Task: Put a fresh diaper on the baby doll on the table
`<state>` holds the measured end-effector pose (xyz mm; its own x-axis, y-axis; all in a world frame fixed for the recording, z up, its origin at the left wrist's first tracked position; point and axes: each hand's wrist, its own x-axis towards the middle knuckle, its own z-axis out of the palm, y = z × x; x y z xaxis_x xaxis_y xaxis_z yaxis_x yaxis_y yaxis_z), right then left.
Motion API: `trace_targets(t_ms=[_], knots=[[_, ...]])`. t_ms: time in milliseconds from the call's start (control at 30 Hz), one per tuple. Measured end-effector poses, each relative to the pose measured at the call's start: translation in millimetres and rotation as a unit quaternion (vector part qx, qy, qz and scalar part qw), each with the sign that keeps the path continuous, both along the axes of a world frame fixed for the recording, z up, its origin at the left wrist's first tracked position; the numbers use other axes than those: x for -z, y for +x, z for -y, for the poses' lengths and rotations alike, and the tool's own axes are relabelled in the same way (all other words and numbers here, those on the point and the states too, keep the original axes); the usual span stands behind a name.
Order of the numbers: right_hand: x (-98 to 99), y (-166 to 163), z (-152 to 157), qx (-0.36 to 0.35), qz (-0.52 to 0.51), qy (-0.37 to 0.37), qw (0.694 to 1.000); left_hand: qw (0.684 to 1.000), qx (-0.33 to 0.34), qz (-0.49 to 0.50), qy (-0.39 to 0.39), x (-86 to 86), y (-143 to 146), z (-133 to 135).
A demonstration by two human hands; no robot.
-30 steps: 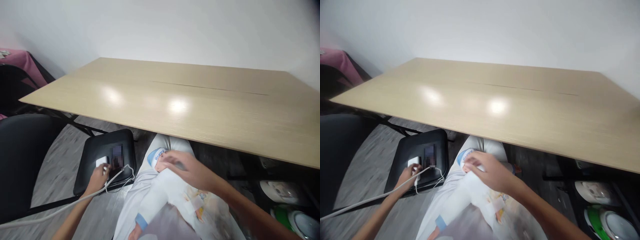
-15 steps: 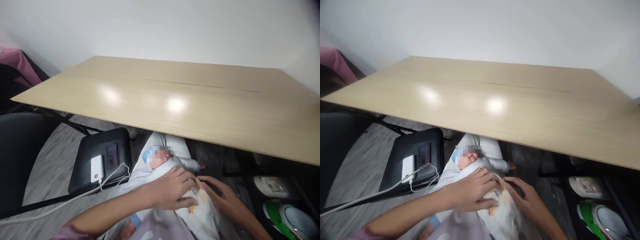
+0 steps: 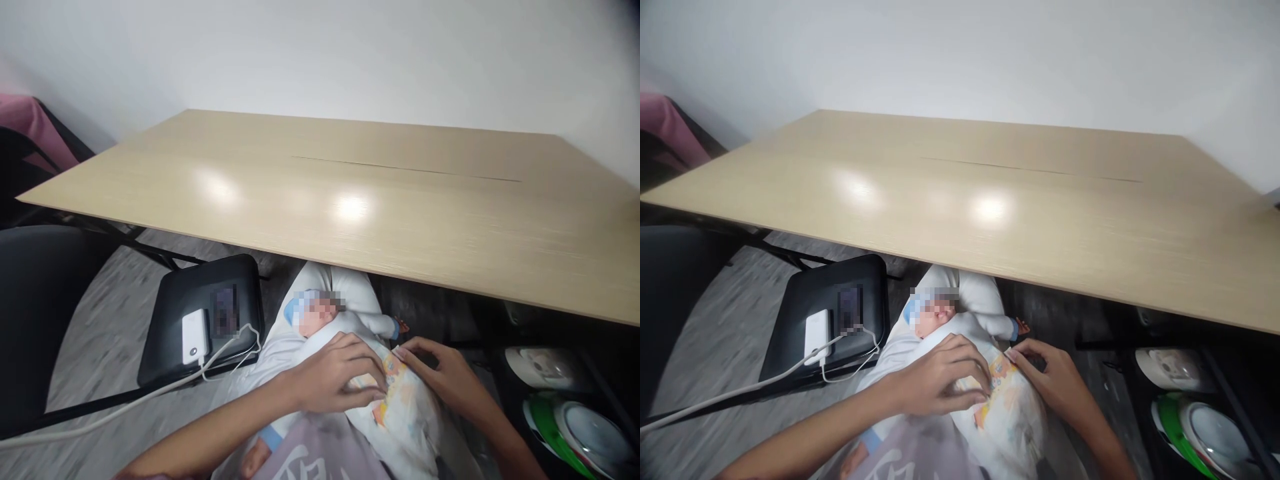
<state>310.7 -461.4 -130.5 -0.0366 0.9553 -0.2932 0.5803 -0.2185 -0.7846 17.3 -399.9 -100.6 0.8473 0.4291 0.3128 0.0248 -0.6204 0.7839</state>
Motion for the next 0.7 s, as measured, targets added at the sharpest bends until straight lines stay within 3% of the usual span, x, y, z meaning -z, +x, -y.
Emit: trace_targets(t_ms=[200,333,467,567,700], knots=[[21.8,20.7,-5.9,0.072,0.093,0.033,0.993,1.0,-0.029,0.004,-0.008,-4.9,-11.0,7.7],[-5.0,-7.7,-2.3,-0.01,0.028,0.119,0.992,0.999,0.03,0.026,-0.012,-7.5,-34.0,24.0],[-42.3,-33.4,11.1,-0.124,-0.016,0.096,0.987,0.992,0.122,0.005,-0.014,-8.8,-42.9,33.2],[-47.0,-13.0,37.0,-0.102,-0.02,0.023,0.994,0.994,0.104,-0.022,-0.031,-15.5,-22.7,24.0],[-28.5,36.9,84.4,0.016,-0.038,-0.098,0.994,0.994,0.048,-0.102,-0.001,-30.0,38.2,1.3]])
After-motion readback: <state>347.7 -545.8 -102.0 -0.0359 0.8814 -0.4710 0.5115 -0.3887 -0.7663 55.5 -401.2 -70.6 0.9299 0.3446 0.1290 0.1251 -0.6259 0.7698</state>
